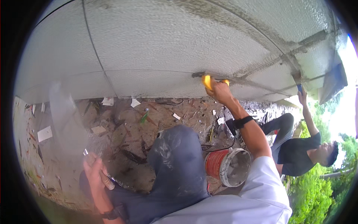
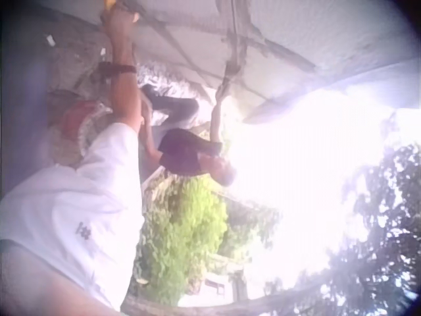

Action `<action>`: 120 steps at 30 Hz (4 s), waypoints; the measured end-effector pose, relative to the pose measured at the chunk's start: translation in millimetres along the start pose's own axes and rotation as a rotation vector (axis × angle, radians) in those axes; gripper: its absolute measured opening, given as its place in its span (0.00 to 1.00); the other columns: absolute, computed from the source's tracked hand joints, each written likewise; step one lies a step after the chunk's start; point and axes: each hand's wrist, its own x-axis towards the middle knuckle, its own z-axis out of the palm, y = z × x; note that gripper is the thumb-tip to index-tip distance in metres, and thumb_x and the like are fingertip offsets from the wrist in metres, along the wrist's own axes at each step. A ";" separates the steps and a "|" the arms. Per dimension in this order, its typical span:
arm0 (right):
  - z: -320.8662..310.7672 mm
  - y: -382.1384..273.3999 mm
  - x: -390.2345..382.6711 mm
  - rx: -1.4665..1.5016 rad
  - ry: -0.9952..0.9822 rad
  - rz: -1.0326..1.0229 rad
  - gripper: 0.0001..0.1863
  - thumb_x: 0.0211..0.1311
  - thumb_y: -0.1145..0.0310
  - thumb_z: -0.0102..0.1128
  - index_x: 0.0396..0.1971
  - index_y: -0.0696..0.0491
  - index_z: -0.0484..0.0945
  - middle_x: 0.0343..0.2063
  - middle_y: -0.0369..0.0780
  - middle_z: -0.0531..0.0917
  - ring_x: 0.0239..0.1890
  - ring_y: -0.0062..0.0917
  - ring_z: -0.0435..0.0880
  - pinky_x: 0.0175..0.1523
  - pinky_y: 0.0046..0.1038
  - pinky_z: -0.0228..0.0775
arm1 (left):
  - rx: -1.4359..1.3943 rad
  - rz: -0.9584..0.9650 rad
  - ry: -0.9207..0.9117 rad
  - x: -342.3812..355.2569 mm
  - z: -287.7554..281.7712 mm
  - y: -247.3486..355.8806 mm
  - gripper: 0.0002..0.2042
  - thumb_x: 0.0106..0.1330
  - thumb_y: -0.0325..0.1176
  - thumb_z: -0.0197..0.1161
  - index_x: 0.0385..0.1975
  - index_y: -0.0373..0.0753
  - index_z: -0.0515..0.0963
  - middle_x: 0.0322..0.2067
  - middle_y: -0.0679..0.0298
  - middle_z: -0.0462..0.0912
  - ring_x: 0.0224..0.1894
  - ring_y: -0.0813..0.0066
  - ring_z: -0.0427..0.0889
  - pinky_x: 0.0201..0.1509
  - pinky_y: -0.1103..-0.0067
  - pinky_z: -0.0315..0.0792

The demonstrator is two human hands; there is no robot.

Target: Applying mortar to an exterior wall and smoothing it with a trowel and float.

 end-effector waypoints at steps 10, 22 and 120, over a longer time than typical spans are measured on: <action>-11.4 -66.7 34.9 -0.081 -0.118 -0.066 0.26 0.56 0.58 0.59 0.45 0.63 0.68 0.22 0.53 0.81 0.26 0.47 0.82 0.32 0.44 0.72 | 0.020 -0.021 -0.037 -11.7 -5.5 8.5 0.17 0.56 0.30 0.62 0.42 0.36 0.65 0.24 0.64 0.71 0.16 0.77 0.69 0.18 0.81 0.65; -12.8 -140.1 63.3 -0.078 0.057 -0.080 0.22 0.53 0.61 0.63 0.40 0.60 0.68 0.20 0.50 0.82 0.25 0.44 0.83 0.31 0.43 0.73 | -0.068 0.016 -0.104 -24.1 -17.8 16.9 0.14 0.56 0.28 0.63 0.38 0.37 0.66 0.22 0.64 0.71 0.16 0.76 0.71 0.18 0.81 0.66; -18.4 -349.6 142.3 -0.009 0.063 -0.151 0.27 0.58 0.55 0.58 0.46 0.63 0.67 0.24 0.53 0.83 0.28 0.47 0.84 0.35 0.47 0.75 | -0.372 0.106 0.208 29.7 -130.3 31.5 0.10 0.59 0.27 0.60 0.38 0.41 0.67 0.25 0.68 0.70 0.21 0.81 0.69 0.23 0.83 0.65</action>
